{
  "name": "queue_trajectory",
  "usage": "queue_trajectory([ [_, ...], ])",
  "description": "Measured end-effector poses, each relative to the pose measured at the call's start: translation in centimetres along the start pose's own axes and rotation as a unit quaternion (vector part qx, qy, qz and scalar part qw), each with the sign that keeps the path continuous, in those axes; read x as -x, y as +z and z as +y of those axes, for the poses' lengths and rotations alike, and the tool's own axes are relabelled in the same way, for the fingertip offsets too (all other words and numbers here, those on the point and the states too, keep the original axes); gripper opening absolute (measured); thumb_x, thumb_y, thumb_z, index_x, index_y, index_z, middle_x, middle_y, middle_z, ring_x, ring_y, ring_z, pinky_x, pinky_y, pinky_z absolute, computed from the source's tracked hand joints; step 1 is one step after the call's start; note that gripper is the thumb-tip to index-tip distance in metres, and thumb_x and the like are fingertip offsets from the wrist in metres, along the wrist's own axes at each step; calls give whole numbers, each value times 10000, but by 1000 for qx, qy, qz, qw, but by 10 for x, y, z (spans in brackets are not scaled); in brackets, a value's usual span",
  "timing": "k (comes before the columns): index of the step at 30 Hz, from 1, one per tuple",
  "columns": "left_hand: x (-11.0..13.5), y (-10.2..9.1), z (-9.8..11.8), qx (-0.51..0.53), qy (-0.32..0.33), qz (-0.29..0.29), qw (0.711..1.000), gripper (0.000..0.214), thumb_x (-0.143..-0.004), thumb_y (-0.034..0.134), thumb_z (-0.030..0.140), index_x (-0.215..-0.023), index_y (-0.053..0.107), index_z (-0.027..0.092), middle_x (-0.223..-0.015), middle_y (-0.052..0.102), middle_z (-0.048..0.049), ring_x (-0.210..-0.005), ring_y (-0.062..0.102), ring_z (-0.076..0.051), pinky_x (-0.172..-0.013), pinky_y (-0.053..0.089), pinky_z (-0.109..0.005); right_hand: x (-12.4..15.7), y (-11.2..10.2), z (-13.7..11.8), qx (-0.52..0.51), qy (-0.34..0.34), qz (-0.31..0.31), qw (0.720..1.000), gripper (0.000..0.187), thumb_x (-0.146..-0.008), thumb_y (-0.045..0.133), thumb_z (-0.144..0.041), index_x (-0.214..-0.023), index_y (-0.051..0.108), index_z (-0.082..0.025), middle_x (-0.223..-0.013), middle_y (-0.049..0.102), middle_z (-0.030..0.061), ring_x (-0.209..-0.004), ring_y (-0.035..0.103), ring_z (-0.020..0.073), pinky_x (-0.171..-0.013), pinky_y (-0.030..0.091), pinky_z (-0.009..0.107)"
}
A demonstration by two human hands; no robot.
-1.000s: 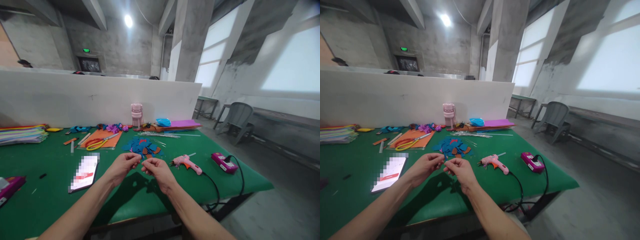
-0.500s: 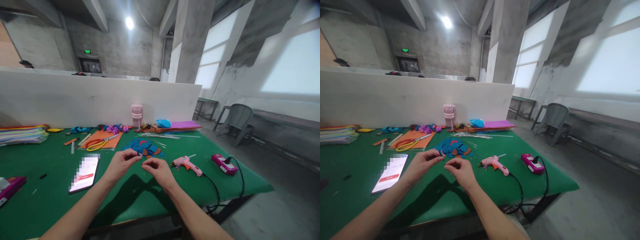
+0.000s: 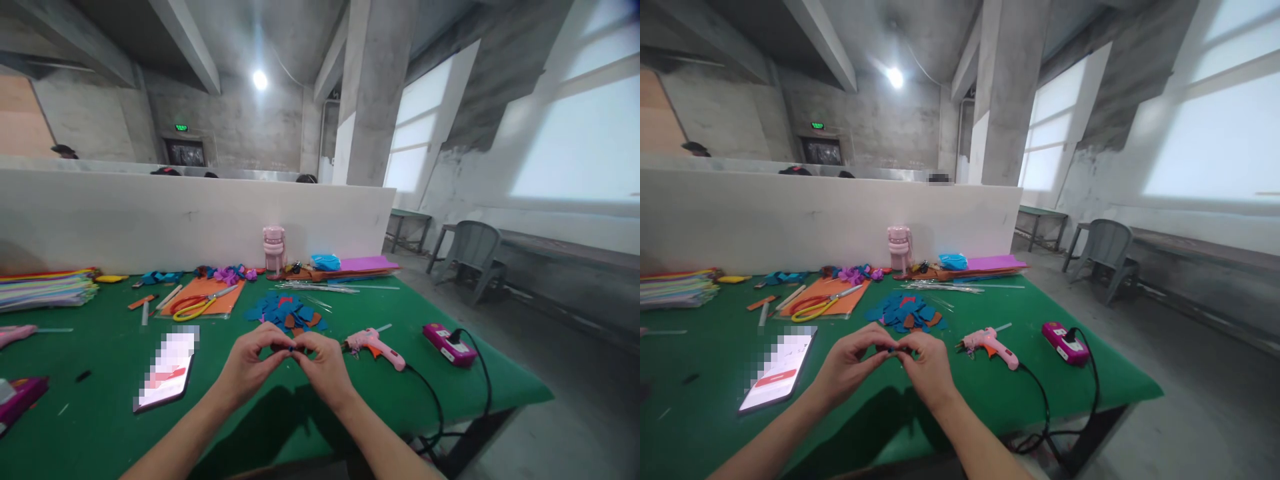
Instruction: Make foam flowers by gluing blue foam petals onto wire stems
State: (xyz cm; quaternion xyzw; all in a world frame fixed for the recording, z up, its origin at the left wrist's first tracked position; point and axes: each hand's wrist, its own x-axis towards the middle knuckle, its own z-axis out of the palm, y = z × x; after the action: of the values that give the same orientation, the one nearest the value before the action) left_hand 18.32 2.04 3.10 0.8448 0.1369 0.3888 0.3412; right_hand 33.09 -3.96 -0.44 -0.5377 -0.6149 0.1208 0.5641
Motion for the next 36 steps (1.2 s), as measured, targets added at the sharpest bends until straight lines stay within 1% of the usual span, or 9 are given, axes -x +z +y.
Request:
queue_trajectory([
  [4, -1, 1, -2, 24, -30, 12, 999, 111, -757, 589, 245, -794, 665, 174, -769, 619, -41, -752, 559, -147, -699, 424, -252, -1, 0, -2, 5, 9, 4, 1000, 64, -709, 625, -176, -739, 680, -190, -713, 654, 13, -667, 568, 133, -647, 419, 229],
  [7, -3, 1, -6, 77, -106, 46, 990, 113, -722, 619, 274, -748, 647, 168, -742, 603, -21, -724, 544, -140, -674, 419, -243, 0, 1, -4, -20, 47, -3, 999, 74, -717, 619, -221, -728, 683, -187, -687, 652, 8, -631, 550, 125, -610, 409, 226],
  [11, -5, 1, -10, 168, -221, 82, 957, 172, -660, 677, 306, -701, 604, 156, -695, 561, 10, -670, 496, -109, -626, 397, -213, 1, 4, -4, -133, 127, -58, 981, 84, -689, 631, -239, -681, 663, -161, -596, 603, -8, -547, 510, 103, -530, 385, 211],
  [14, -5, 4, -12, 237, -264, 96, 930, 216, -643, 693, 326, -686, 584, 144, -637, 516, 26, -598, 451, -84, -568, 371, -199, 1, 7, -6, -209, 171, -86, 959, 127, -662, 657, -273, -647, 635, -148, -541, 558, -25, -485, 468, 81, -483, 361, 201],
  [20, -7, 7, -17, 338, -295, 72, 891, 261, -648, 693, 359, -648, 574, 126, -588, 489, 27, -551, 441, -69, -530, 365, -191, 1, 9, -6, -289, 235, -100, 923, 234, -618, 702, -351, -651, 631, -130, -564, 588, -10, -468, 467, 68, -493, 363, 203],
  [24, -7, -4, -25, 371, -330, 65, 865, 302, -717, 636, 374, -935, 617, 165, -769, 586, -13, -610, 506, -73, -571, 404, -202, 1, 5, 1, -315, 274, -90, 904, 255, -599, 722, -366, -671, 636, -137, -581, 593, -11, -480, 457, 60, -491, 336, 195],
  [26, -6, -9, -32, 371, -345, 75, 859, 322, -736, 616, 371, -993, 607, 177, -807, 600, -25, -631, 525, -82, -582, 417, -214, 0, 2, 4, -333, 298, -87, 890, 261, -591, 732, -366, -676, 630, -141, -585, 590, -16, -481, 447, 53, -484, 315, 185],
  [31, -3, -13, -48, 353, -357, 77, 861, 229, -701, 658, 333, -776, 620, 120, -640, 559, 5, -550, 496, -58, -526, 381, -183, -1, -1, 7, -372, 320, -85, 867, 263, -584, 746, -338, -695, 622, -136, -582, 583, -19, -472, 430, 40, -479, 294, 174],
  [36, -5, -11, -45, 306, -362, 78, 877, 280, -655, 694, 344, -795, 640, 107, -669, 593, -19, -559, 508, -65, -540, 388, -193, -1, 0, 6, -372, 320, -87, 867, 271, -579, 747, -344, -675, 606, -134, -577, 583, -22, -460, 426, 35, -475, 277, 175],
])
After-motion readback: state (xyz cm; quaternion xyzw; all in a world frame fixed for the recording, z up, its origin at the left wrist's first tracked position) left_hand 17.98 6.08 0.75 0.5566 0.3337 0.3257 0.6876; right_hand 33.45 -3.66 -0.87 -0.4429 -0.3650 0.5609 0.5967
